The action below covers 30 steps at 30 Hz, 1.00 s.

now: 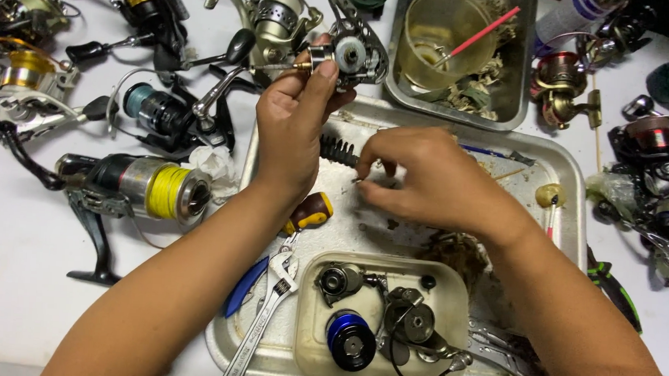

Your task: The person disassembles a fishing reel, removes small internal components, and cleans them using a brush and liquid in a container. They then reassemble the reel parts on a tray surrounded by other fishing reels and tools.

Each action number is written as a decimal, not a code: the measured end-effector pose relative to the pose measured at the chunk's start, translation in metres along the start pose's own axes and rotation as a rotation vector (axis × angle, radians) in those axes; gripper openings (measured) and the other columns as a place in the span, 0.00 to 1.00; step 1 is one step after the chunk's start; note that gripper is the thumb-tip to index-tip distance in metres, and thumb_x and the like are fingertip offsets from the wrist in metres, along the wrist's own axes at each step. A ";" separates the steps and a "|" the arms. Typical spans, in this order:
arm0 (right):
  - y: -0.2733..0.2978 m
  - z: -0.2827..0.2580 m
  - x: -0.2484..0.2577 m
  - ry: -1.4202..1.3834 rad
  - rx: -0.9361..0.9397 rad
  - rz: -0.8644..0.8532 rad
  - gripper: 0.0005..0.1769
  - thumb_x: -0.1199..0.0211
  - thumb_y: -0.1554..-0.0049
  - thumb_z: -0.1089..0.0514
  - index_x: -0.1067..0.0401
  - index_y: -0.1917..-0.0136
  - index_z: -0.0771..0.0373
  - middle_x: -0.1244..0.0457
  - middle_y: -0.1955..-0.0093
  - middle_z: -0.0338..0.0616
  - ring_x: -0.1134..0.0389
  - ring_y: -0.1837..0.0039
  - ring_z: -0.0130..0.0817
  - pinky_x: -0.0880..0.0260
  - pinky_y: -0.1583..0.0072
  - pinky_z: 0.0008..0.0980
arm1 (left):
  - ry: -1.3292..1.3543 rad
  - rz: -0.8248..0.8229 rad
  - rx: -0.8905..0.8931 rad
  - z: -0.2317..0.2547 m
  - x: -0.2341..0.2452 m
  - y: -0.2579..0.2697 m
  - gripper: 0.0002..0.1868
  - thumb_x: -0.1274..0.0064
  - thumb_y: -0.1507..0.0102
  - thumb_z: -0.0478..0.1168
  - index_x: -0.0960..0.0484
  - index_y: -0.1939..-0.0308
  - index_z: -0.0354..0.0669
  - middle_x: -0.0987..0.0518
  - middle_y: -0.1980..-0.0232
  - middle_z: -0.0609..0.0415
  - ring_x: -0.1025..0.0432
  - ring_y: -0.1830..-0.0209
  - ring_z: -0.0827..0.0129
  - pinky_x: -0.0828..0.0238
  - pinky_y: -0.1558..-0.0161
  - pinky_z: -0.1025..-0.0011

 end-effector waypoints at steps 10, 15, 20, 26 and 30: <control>0.066 0.030 0.028 -0.539 -0.413 0.450 0.11 0.30 0.45 0.64 0.21 0.47 0.64 0.28 0.54 0.41 0.31 0.57 0.22 0.29 0.56 0.17 | -0.504 -0.184 0.351 -0.008 -0.016 0.021 0.20 0.42 0.42 0.52 0.15 0.59 0.38 0.13 0.61 0.50 0.19 0.67 0.69 0.18 0.68 0.74; 0.073 0.049 0.013 -0.916 -0.319 0.624 0.14 0.31 0.49 0.74 0.24 0.48 0.75 0.31 0.60 0.51 0.28 0.58 0.32 0.23 0.54 0.31 | -0.513 -0.307 0.263 -0.004 -0.024 0.034 0.19 0.36 0.39 0.47 0.13 0.56 0.32 0.19 0.76 0.52 0.31 0.74 0.80 0.28 0.70 0.78; 0.072 0.042 0.013 -0.831 -0.318 0.591 0.17 0.30 0.51 0.73 0.23 0.47 0.74 0.30 0.60 0.52 0.29 0.57 0.33 0.23 0.52 0.32 | -0.509 -0.325 0.253 -0.003 -0.028 0.032 0.19 0.36 0.39 0.47 0.13 0.54 0.32 0.20 0.77 0.53 0.33 0.75 0.80 0.30 0.70 0.79; 0.073 0.033 0.017 -0.670 -0.287 0.603 0.14 0.28 0.50 0.72 0.22 0.48 0.74 0.29 0.59 0.51 0.30 0.56 0.32 0.25 0.51 0.33 | -0.494 -0.341 0.260 -0.002 -0.029 0.035 0.19 0.37 0.39 0.45 0.14 0.51 0.33 0.20 0.78 0.54 0.35 0.76 0.81 0.33 0.71 0.81; 0.070 0.031 0.022 -0.552 -0.253 0.596 0.13 0.28 0.49 0.69 0.21 0.49 0.70 0.29 0.58 0.49 0.29 0.54 0.31 0.26 0.50 0.32 | -0.480 -0.355 0.267 -0.001 -0.031 0.037 0.20 0.37 0.38 0.44 0.14 0.48 0.33 0.21 0.78 0.54 0.36 0.76 0.82 0.35 0.72 0.82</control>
Point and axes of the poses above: each hand's wrist, its own y-axis away from the middle knuckle, its own x-axis out of the back of the hand, z = x × y, the point moved 4 cm from there along -y, towards the middle knuckle
